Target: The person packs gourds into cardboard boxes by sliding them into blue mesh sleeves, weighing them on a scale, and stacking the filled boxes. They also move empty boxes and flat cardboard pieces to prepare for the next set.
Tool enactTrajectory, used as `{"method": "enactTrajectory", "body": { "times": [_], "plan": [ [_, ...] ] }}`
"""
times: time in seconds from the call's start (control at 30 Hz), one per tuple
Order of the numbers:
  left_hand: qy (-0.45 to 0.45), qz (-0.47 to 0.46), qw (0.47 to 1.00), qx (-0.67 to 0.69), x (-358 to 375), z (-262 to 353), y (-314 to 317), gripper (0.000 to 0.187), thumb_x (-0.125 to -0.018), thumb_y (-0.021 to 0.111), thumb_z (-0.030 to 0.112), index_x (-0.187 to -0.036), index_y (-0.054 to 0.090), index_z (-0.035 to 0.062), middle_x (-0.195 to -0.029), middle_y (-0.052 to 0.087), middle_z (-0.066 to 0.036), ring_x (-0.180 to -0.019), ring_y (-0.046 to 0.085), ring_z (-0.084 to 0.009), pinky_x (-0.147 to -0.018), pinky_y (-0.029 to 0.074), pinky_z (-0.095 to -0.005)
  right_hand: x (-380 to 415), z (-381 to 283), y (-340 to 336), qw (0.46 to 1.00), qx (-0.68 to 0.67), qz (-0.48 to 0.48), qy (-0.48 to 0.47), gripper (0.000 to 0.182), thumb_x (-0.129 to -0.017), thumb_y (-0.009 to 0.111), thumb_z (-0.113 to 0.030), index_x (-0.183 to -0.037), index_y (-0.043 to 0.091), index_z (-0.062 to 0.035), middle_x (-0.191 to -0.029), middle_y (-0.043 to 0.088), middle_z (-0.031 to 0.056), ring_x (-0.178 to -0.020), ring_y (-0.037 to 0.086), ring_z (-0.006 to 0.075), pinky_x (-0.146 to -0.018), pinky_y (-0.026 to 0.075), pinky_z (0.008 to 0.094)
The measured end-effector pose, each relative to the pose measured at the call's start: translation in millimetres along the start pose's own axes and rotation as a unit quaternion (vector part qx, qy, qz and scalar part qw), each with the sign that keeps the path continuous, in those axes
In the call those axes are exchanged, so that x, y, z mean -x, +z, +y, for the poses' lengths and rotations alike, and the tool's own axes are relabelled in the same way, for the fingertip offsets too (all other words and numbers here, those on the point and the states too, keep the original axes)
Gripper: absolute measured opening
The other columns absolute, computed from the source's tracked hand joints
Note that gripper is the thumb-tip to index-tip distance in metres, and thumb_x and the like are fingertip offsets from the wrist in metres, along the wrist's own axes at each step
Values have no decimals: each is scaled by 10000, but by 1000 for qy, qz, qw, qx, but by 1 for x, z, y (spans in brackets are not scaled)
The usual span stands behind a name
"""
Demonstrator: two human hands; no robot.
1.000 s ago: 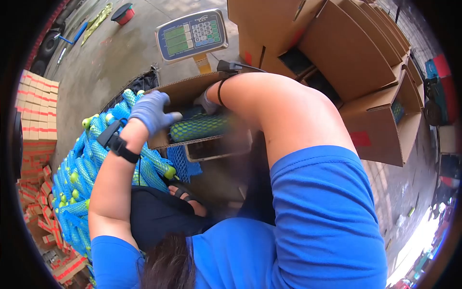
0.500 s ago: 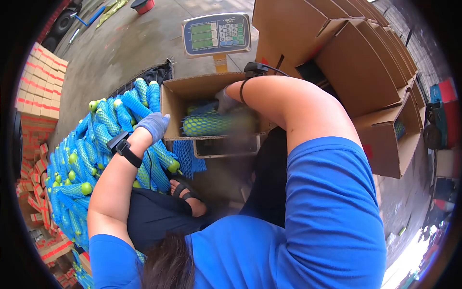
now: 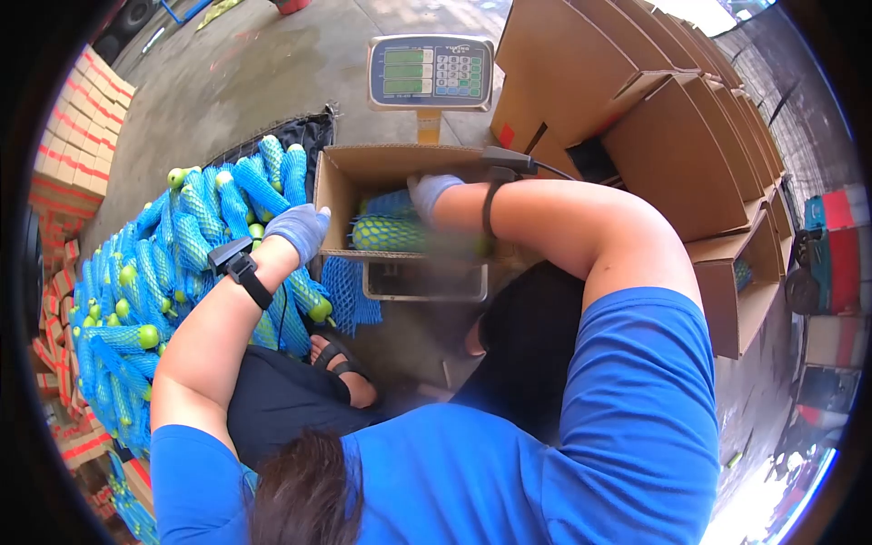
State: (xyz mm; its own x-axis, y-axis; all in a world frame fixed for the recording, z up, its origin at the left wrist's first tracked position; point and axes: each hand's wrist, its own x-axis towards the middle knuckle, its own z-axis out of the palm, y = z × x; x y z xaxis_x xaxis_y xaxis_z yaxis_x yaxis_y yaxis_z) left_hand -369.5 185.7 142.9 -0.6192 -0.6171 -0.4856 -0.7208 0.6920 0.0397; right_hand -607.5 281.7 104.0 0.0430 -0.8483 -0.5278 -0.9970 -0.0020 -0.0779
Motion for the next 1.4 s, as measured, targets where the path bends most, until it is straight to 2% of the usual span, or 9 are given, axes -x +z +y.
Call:
{"method": "enactTrajectory", "body": {
  "times": [0.27,0.73,0.9,1.07,1.13,1.2,1.27,1.33,1.4],
  "plan": [
    [-46,89,983,157,-4,-39,-45,909,-981,130,682,-1227,640,-29,-1175,626,-309,-1187,577,-426,-1054,392,-475,160,-21,-161,992,-8,-78,-98,490,-945,618,-313,-1389,536,-123,-1193,670,177,-1066,654,364,-915,527,429],
    [-128,25,979,160,-16,-62,-51,712,-1025,104,572,-1498,394,126,-1342,552,-258,-1301,500,-384,-1118,334,-456,181,49,-161,990,-2,25,138,461,-950,569,-508,-1112,685,-92,-1028,712,149,-999,664,317,-896,503,412],
    [7,2,1000,18,-25,-78,-27,521,-988,426,197,-1487,344,70,-1098,684,-235,-1032,659,-391,-906,489,-484,160,56,-150,988,-5,-72,137,563,-948,534,-565,-1119,691,-52,-1060,718,140,-978,679,314,-917,499,413],
    [227,-89,967,-70,-37,-71,8,453,-1015,471,335,-1332,529,17,-828,705,-225,-792,705,-367,-696,550,-447,144,77,-99,963,-158,-175,131,792,-852,602,-708,-1326,613,-73,-1301,638,160,-1088,661,274,-915,541,444],
    [201,-43,979,-7,-74,-97,53,540,-991,464,464,-1128,627,-32,-898,700,-261,-850,701,-398,-725,544,-463,139,79,-66,880,-428,-112,172,433,-820,794,-410,-1169,735,-161,-1076,712,95,-993,663,240,-810,537,435],
    [211,14,976,-48,-112,-123,88,508,-958,518,401,-978,662,-86,-917,694,-266,-876,705,-391,-697,539,-461,105,49,-70,926,-339,-51,155,426,-823,788,-399,-1169,735,-156,-1091,711,95,-1003,665,241,-811,540,437],
    [-49,-39,963,262,-71,-69,35,372,-903,552,284,-955,662,-67,-843,690,-219,-791,699,-362,-659,532,-465,76,32,-81,968,-190,0,162,419,-826,783,-389,-1169,735,-152,-1106,710,96,-1012,666,243,-812,542,439],
    [75,-26,993,91,-92,-95,29,325,-878,558,266,-925,669,-36,-787,664,-184,-675,646,-339,-592,506,-456,66,28,-91,978,-93,38,182,413,-829,777,-378,-1168,735,-148,-1121,708,97,-1021,667,245,-812,545,441],
    [-26,-35,950,311,-88,-92,18,231,-856,574,247,-846,670,37,-706,632,-133,-514,584,-290,-450,452,-410,75,35,-101,977,-27,73,197,406,-831,771,-368,-1168,735,-144,-1135,707,98,-1030,669,246,-813,548,443]
  ]
}}
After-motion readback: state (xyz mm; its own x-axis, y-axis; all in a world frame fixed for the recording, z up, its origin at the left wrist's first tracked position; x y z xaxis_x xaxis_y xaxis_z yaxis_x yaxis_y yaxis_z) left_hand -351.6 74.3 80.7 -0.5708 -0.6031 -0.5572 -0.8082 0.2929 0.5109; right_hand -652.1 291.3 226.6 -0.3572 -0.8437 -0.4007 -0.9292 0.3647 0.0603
